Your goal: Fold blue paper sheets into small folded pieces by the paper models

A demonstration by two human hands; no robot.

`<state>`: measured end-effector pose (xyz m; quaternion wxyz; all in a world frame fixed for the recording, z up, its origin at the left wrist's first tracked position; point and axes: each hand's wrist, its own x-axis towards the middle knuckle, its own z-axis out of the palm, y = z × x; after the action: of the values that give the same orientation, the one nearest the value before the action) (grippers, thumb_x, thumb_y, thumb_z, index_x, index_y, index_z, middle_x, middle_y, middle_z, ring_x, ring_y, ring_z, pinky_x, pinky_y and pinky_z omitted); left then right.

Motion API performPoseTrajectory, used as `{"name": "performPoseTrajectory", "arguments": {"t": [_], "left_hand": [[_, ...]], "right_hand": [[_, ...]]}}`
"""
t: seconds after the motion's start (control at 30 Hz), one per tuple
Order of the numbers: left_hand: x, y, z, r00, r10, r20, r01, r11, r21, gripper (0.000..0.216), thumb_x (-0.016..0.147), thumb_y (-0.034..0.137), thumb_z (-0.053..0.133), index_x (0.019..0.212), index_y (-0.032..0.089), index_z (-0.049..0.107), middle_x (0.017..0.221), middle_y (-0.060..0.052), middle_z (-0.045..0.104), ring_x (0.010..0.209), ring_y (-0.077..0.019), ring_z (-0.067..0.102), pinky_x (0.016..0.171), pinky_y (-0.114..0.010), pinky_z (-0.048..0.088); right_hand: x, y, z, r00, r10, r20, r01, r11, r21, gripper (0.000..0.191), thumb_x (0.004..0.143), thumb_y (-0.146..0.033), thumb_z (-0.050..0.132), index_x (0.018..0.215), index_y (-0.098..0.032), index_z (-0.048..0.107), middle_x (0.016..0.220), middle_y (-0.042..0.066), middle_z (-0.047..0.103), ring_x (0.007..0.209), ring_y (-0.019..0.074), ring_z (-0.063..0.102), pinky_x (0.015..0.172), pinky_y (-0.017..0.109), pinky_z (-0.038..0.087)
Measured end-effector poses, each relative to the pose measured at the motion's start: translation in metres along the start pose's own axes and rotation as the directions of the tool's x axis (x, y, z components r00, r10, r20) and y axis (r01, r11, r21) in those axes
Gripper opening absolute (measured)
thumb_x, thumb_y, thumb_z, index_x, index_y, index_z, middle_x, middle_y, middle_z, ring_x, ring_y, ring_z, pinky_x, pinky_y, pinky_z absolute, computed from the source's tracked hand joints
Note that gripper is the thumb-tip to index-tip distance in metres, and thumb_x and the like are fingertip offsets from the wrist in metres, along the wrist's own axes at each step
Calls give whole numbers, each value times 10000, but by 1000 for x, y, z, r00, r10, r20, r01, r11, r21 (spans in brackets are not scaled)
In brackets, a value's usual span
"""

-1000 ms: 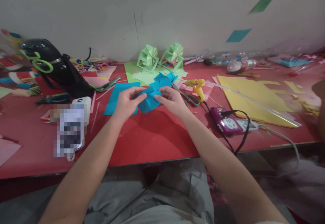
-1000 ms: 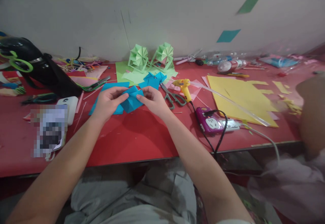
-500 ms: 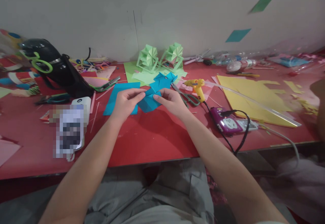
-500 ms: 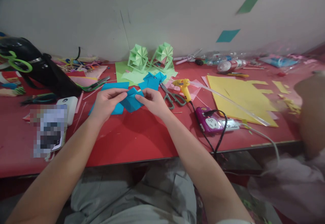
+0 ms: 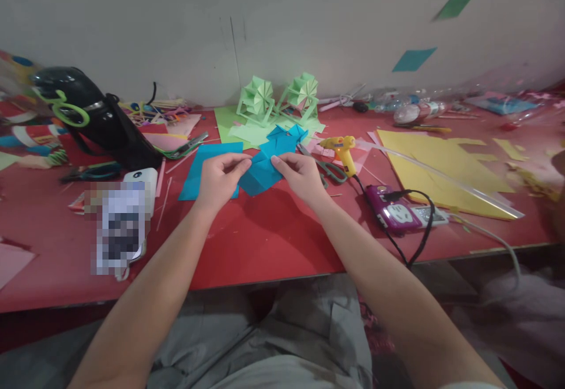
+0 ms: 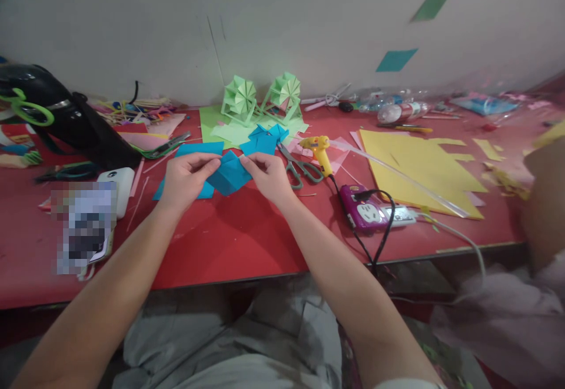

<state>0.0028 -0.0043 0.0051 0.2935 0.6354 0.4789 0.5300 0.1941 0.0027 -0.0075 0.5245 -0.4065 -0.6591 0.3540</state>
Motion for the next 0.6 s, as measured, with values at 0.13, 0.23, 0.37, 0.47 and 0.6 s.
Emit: {"name": "performPoseTrajectory", "arguments": {"t": [0.13, 0.23, 0.37, 0.47, 0.6], "left_hand": [[-1, 2, 1, 1000, 28, -2, -28, 998, 58, 191, 820, 336, 721, 898, 175, 788, 912, -63, 795, 859, -223, 741, 782, -308, 583], [-1, 1, 0, 999, 40, -10, -39, 997, 64, 196, 829, 333, 710, 917, 175, 787, 924, -64, 793, 859, -221, 740, 781, -306, 577], [-1, -1, -1, 999, 24, -24, -23, 998, 55, 214, 828, 360, 710, 928, 187, 787, 953, -63, 791, 895, -232, 736, 831, -327, 572], [-1, 0, -1, 1000, 3, -23, -2, 998, 62, 223, 819, 375, 712, 917, 189, 787, 955, -62, 790, 906, -239, 733, 843, -339, 575], [0, 2, 0, 1000, -23, -20, 24, 998, 56, 221, 803, 372, 718, 895, 183, 784, 939, -73, 789, 897, -246, 732, 839, -349, 579]], "right_hand": [[-2, 2, 3, 997, -30, -70, 27, 999, -43, 451, 873, -584, 601, 738, -157, 659, 642, 3, 530, 611, 114, 426, 587, 273, 357], [-1, 1, 3, 999, 17, -48, -17, 1000, 1, 472, 838, -619, 625, 748, -157, 663, 642, 0, 530, 611, 111, 427, 573, 266, 356], [0, 1, 1, 994, 95, 46, -98, 993, 65, 490, 765, -648, 687, 713, -162, 652, 629, -7, 529, 600, 107, 430, 562, 262, 361], [1, 2, 0, 992, 121, 48, -124, 990, 67, 500, 752, -658, 692, 689, -163, 649, 615, -2, 537, 594, 115, 450, 562, 270, 375], [3, 4, -2, 993, 114, 21, -115, 991, 63, 492, 749, -652, 696, 702, -162, 676, 620, 5, 558, 592, 121, 464, 562, 277, 381]]}}
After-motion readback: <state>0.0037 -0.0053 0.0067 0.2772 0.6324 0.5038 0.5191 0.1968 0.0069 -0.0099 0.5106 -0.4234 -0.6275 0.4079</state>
